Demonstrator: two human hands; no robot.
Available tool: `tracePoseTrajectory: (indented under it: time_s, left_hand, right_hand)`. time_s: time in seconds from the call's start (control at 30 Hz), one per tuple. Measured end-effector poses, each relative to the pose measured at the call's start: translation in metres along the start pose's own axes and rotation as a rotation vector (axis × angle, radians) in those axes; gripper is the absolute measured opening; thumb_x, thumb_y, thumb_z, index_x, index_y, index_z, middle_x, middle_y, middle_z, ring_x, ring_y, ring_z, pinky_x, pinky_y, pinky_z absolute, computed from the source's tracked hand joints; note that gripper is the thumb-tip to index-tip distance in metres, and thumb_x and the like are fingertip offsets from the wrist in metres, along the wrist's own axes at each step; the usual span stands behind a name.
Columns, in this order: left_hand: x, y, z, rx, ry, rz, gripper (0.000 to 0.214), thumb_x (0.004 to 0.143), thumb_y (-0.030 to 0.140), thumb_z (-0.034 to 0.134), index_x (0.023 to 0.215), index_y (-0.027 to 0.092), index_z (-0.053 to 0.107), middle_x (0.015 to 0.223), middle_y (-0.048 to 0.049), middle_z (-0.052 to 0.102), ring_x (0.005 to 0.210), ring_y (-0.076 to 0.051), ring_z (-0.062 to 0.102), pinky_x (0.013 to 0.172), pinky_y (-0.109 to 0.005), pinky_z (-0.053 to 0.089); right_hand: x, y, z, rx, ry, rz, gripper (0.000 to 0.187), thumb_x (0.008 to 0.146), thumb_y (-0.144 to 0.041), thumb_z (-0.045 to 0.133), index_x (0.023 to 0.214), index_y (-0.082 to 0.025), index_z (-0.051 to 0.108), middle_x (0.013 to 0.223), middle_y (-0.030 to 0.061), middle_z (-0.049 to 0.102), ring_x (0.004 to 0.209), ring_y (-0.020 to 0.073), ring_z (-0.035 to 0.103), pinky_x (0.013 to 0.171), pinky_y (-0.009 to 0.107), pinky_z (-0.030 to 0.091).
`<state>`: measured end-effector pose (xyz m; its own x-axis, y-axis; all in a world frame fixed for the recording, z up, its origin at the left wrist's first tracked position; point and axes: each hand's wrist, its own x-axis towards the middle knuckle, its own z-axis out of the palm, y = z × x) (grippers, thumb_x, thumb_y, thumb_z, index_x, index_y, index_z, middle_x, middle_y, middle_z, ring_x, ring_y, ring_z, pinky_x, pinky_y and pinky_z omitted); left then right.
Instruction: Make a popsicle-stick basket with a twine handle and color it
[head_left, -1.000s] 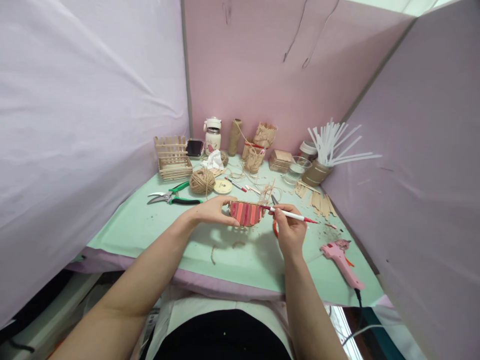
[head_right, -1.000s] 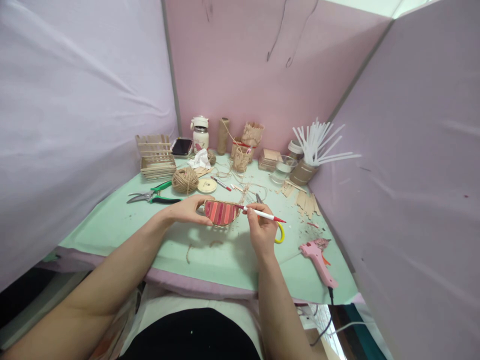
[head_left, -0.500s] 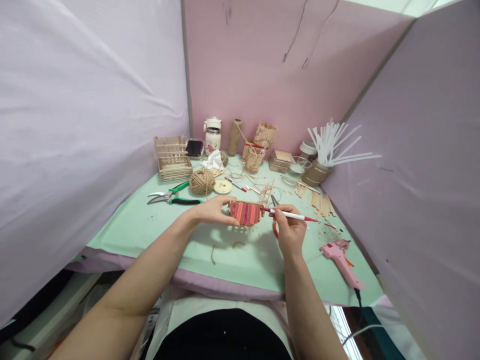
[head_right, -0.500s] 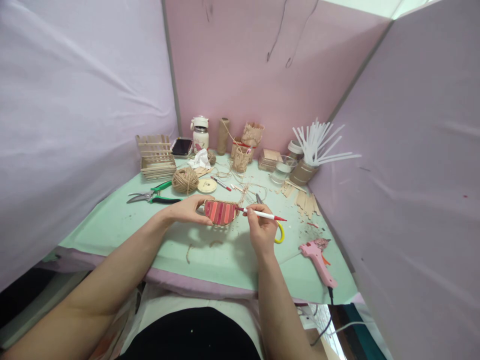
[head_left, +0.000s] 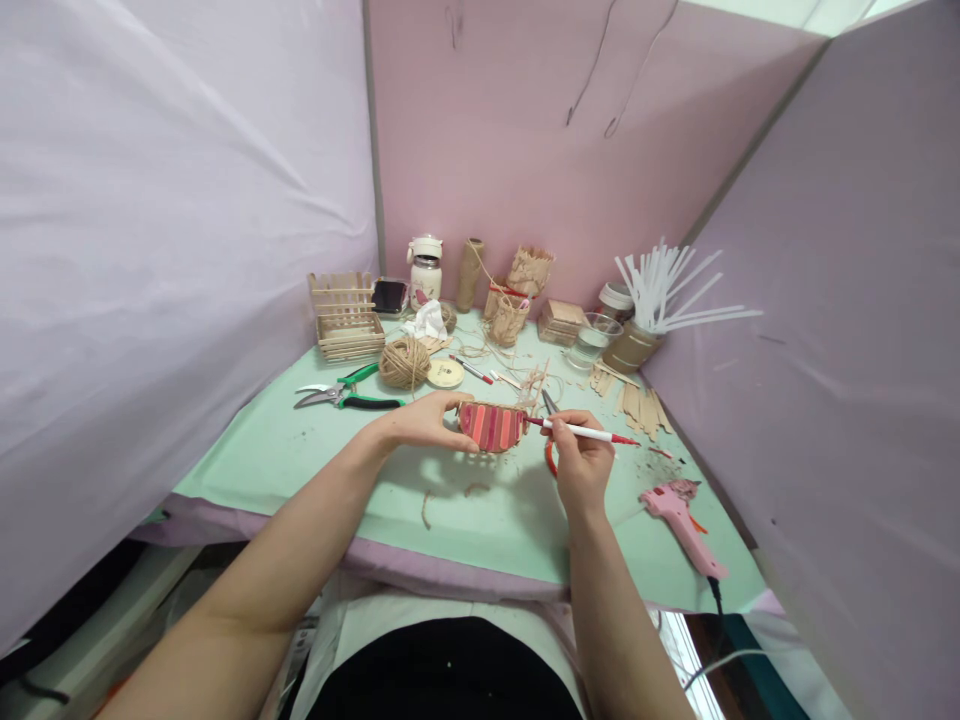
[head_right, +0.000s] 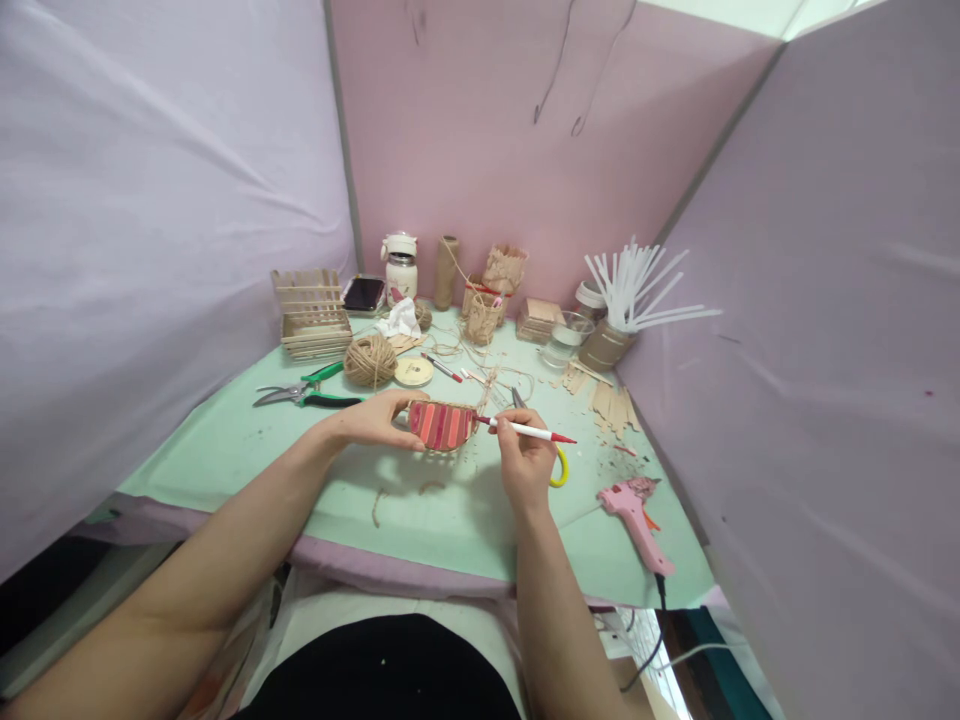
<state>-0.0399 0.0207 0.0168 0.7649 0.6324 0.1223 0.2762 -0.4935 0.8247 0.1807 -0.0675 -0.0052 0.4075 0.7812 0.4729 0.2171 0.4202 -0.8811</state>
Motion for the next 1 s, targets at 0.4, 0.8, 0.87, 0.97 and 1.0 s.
tracePoseTrajectory:
  time_s: [0.4,0.8,0.87,0.97,1.0]
  left_hand:
    - [-0.0003,0.0014,-0.0002,0.002,-0.005,-0.008,0.053,0.065,0.05,0.077,0.104,0.016,0.067,0.102,-0.0035,0.069,0.095,-0.022,0.06,0.086,-0.029,0.045]
    - [-0.0002,0.0014,-0.0003,-0.007,-0.006,-0.006,0.052,0.065,0.05,0.078,0.103,0.014,0.067,0.1,-0.0035,0.069,0.093,-0.021,0.06,0.085,-0.028,0.044]
    - [-0.0002,0.0013,-0.0002,-0.005,-0.005,-0.015,0.053,0.065,0.049,0.078,0.104,0.015,0.067,0.102,-0.0038,0.069,0.096,-0.023,0.061,0.086,-0.029,0.044]
    - [-0.0003,0.0013,-0.0001,-0.014,-0.008,-0.026,0.055,0.065,0.049,0.077,0.108,0.016,0.066,0.108,-0.0047,0.069,0.101,-0.024,0.061,0.09,-0.031,0.045]
    - [-0.0002,0.0013,-0.0002,-0.017,-0.01,-0.027,0.056,0.065,0.049,0.077,0.109,0.016,0.066,0.109,-0.005,0.069,0.102,-0.025,0.061,0.091,-0.031,0.045]
  right_hand:
    - [0.0,-0.0003,-0.0007,0.014,-0.019,0.007,0.017,0.081,-0.035,0.063,0.074,-0.019,0.063,0.065,0.0004,0.063,0.061,0.0152,0.057,0.057,0.027,0.043]
    - [-0.0001,0.0008,-0.0014,0.035,-0.037,0.0,0.015,0.08,-0.032,0.063,0.073,-0.019,0.063,0.063,-0.0004,0.062,0.06,0.0143,0.056,0.056,0.026,0.041]
    - [-0.0003,0.0023,-0.0021,0.034,-0.044,0.0,0.015,0.079,-0.031,0.063,0.071,-0.019,0.062,0.062,-0.0008,0.061,0.059,0.0141,0.055,0.055,0.026,0.04]
    - [-0.0004,0.003,-0.0021,0.033,-0.05,-0.006,0.015,0.08,-0.032,0.063,0.07,-0.02,0.063,0.063,-0.0008,0.061,0.059,0.0139,0.055,0.055,0.026,0.041]
    - [-0.0004,0.0025,-0.0018,0.032,-0.047,-0.008,0.015,0.08,-0.032,0.063,0.071,-0.02,0.063,0.063,-0.0007,0.061,0.06,0.014,0.055,0.056,0.026,0.041]
